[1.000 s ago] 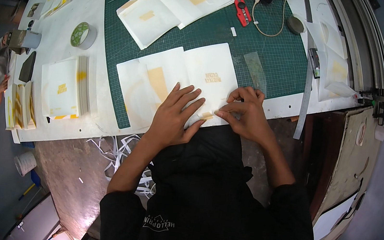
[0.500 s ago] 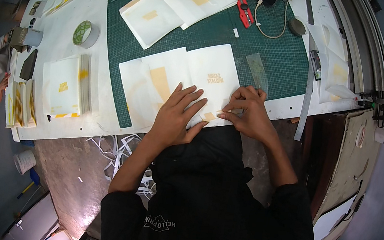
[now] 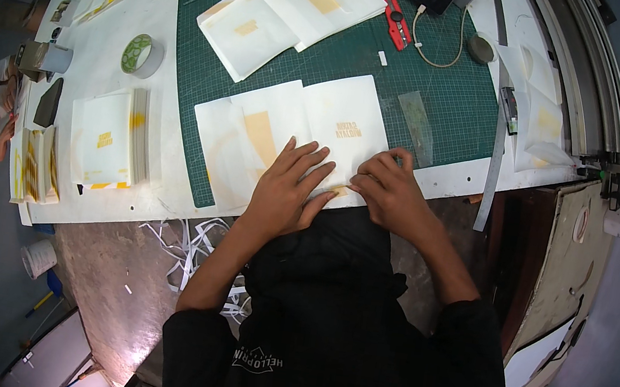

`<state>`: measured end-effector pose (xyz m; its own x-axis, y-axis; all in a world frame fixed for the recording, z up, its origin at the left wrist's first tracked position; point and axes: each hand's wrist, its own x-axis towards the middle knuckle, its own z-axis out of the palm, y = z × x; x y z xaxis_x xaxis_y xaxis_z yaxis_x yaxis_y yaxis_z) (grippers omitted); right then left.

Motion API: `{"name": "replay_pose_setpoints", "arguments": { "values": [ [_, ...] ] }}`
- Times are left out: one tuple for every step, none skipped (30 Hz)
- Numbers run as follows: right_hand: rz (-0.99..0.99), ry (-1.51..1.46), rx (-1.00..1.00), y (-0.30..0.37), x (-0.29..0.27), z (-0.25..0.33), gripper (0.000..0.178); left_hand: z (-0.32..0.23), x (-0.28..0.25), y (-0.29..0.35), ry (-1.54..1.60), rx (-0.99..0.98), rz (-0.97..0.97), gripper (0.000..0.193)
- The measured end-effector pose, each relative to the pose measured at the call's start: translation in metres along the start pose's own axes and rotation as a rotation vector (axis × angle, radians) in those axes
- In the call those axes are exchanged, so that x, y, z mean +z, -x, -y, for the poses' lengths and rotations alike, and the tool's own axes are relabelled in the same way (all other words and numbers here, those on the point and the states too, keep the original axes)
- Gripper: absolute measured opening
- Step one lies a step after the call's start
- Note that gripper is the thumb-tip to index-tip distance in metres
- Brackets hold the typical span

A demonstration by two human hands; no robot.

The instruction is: The person assembles books by hand at a workbench. They pick up stacks of white paper sheets, fold them in half, and use a clear plastic scraper to smooth the spine crease. The person then stacks the finished folded units on the table.

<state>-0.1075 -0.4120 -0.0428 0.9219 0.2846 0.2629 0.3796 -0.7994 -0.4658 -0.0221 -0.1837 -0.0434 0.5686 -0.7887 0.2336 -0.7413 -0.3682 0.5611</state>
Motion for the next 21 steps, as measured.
{"name": "replay_pose_setpoints", "arguments": {
  "values": [
    [0.001,0.006,0.003,-0.001,0.001,0.0,0.013,-0.001,-0.002,0.0,0.007,-0.003,0.003,0.043],
    [0.003,0.011,0.006,-0.001,0.001,0.001,0.013,-0.002,-0.003,-0.001,0.013,-0.006,0.005,0.043],
    [0.004,0.016,0.009,-0.002,0.001,0.001,0.013,-0.003,-0.004,-0.001,0.02,-0.009,0.008,0.043],
    [0.003,0.005,0.027,-0.003,0.002,0.001,0.012,-0.002,-0.005,0.0,0.016,-0.005,0.01,0.044],
    [0.003,-0.006,0.045,-0.004,0.001,0.0,0.012,-0.002,-0.005,0.0,0.013,-0.002,0.012,0.044],
    [0.002,-0.017,0.062,-0.005,0.001,0.0,0.011,-0.001,-0.005,0.0,0.009,0.001,0.014,0.045],
    [-0.008,-0.045,0.08,-0.005,0.002,-0.001,0.01,-0.001,-0.005,0.0,0.003,0.006,0.016,0.045],
    [-0.017,-0.072,0.098,-0.006,0.003,-0.002,0.01,0.0,-0.005,0.001,-0.004,0.011,0.017,0.045],
    [-0.027,-0.1,0.116,-0.007,0.003,-0.003,0.009,0.0,-0.005,0.001,-0.01,0.016,0.019,0.045],
    [-0.039,-0.112,0.138,-0.009,0.004,-0.002,0.008,0.0,-0.005,0.001,-0.024,0.022,0.019,0.045],
    [-0.052,-0.124,0.16,-0.011,0.003,-0.001,0.007,0.001,-0.004,0.002,-0.039,0.028,0.019,0.046],
    [-0.064,-0.136,0.183,-0.013,0.004,0.0,0.006,0.001,-0.004,0.002,-0.053,0.035,0.019,0.046],
    [-0.073,-0.136,0.188,-0.014,0.005,-0.001,0.006,0.001,-0.004,0.003,-0.063,0.032,0.03,0.047],
    [-0.083,-0.136,0.194,-0.015,0.006,-0.001,0.006,0.002,-0.004,0.004,-0.074,0.029,0.041,0.048],
    [-0.093,-0.136,0.2,-0.016,0.007,-0.001,0.005,0.002,-0.003,0.005,-0.084,0.027,0.052,0.049],
    [-0.083,-0.144,0.207,-0.017,0.007,-0.001,0.005,0.003,-0.002,0.007,-0.085,0.009,0.052,0.05],
    [-0.074,-0.151,0.214,-0.017,0.008,-0.001,0.005,0.003,0.0,0.009,-0.086,-0.01,0.052,0.052],
    [-0.065,-0.159,0.221,-0.018,0.008,-0.001,0.005,0.003,0.0,0.012,-0.086,-0.028,0.053,0.054],
    [-0.081,-0.156,0.218,-0.018,0.009,-0.002,0.005,0.0,0.0,0.013,-0.109,-0.028,0.071,0.056],
    [-0.096,-0.153,0.215,-0.017,0.01,-0.002,0.005,-0.004,-0.001,0.016,-0.132,-0.028,0.089,0.058],
    [-0.112,-0.151,0.212,-0.017,0.011,-0.002,0.005,-0.009,0.0,0.019,-0.156,-0.028,0.107,0.06]
  ]
}}
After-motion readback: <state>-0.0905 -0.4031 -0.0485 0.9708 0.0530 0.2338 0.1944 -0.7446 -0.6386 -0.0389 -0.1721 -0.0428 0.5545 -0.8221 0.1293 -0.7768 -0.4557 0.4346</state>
